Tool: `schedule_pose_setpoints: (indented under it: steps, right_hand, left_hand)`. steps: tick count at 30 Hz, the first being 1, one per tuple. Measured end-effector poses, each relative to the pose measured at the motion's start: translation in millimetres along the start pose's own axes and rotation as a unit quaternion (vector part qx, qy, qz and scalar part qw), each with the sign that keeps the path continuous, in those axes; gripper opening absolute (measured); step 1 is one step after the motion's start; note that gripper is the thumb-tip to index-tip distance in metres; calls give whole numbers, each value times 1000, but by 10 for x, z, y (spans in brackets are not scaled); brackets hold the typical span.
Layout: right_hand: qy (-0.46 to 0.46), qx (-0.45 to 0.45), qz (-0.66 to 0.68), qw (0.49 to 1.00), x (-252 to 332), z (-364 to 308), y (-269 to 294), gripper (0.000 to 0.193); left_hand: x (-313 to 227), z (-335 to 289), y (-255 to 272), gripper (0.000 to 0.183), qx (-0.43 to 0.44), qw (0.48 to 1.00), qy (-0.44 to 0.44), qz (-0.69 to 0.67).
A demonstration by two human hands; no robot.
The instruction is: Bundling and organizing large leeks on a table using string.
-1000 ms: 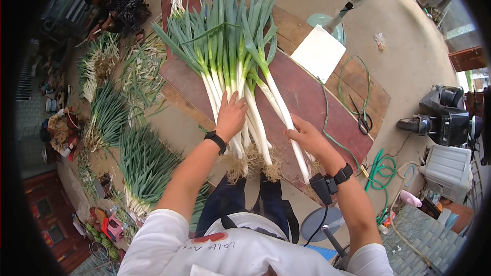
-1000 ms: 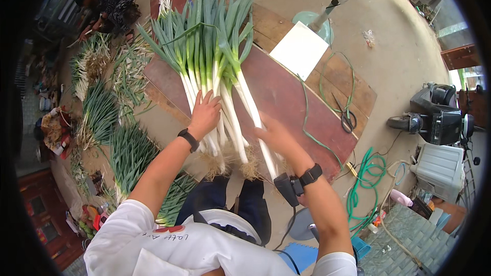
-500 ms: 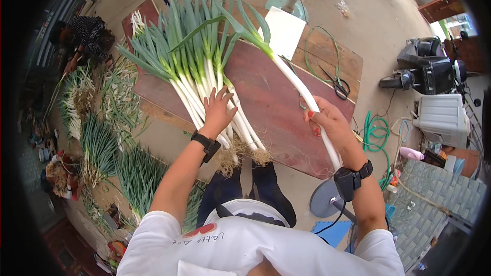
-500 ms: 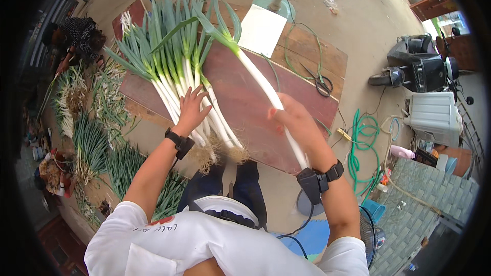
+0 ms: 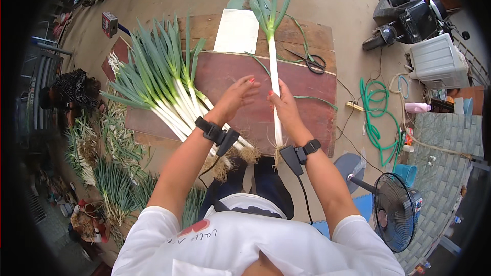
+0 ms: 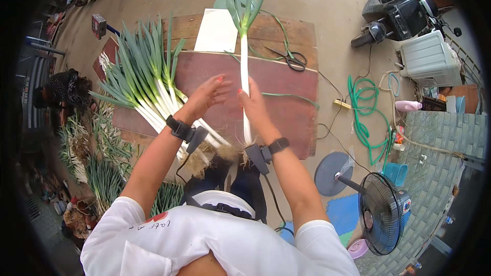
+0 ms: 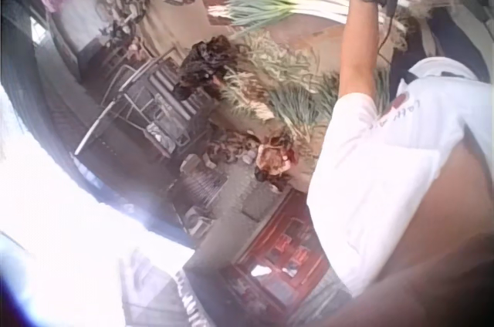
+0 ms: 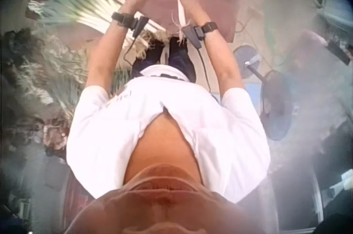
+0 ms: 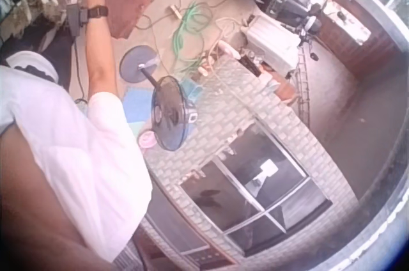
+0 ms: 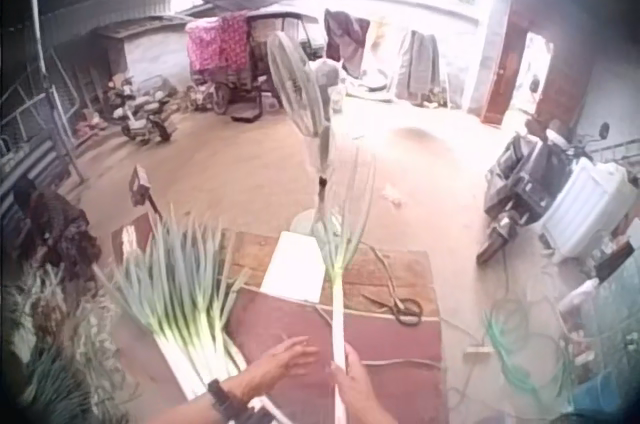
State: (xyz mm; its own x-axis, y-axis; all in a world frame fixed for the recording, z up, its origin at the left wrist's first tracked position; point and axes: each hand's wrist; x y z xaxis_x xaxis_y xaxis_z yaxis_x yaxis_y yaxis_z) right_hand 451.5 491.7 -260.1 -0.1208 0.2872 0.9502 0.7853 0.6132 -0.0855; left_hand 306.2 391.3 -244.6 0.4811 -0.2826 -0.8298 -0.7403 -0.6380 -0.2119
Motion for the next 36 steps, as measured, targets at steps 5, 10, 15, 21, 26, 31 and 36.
schedule_pose_setpoints:
  steps: [5,10,15,21,26,31,36]
  right_hand:
    - [-150,-4,68,986,-746,-97,-82,45]
    - [-227,-60,129,963,-916,-322,9,44]
    - [-223,-24,79,971,-738,-350,261,43]
    - [-244,-14,171,954,-482,-417,174,57]
    - [-291,17,108,951,-592,-817,51,71]
    - [-156,51,5,986,-762,-779,-21,18]
    - [-126,26,-71,989,-1241,-525,-62,24]
  left_hand:
    - [735,-125,-26,41,7,985,165,-53]
    - [1042,-203,-71,40,16,976,208,-67]
    - [919,-126,-243,42,-10,982,185,-33]
    - [789,163,-445,30,52,979,194,-44]
    - [879,391,-259,34,-46,986,146,-63]
    - [480,483,-366,41,-35,997,66,-20]
    - [885,665,-284,42,-4,990,126,61]
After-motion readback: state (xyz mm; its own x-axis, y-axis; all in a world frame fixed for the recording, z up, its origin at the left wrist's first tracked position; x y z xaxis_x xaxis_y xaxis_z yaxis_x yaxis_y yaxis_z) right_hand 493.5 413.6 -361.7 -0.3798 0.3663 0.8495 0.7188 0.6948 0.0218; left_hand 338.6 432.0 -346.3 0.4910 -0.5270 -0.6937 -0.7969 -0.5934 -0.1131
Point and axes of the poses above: each hand's wrist, its own z-axis towards the middle knuckle, its own y-axis out of the back of the hand, x = y × z, and after that the axes turned 11 degrees about -x, right-handed
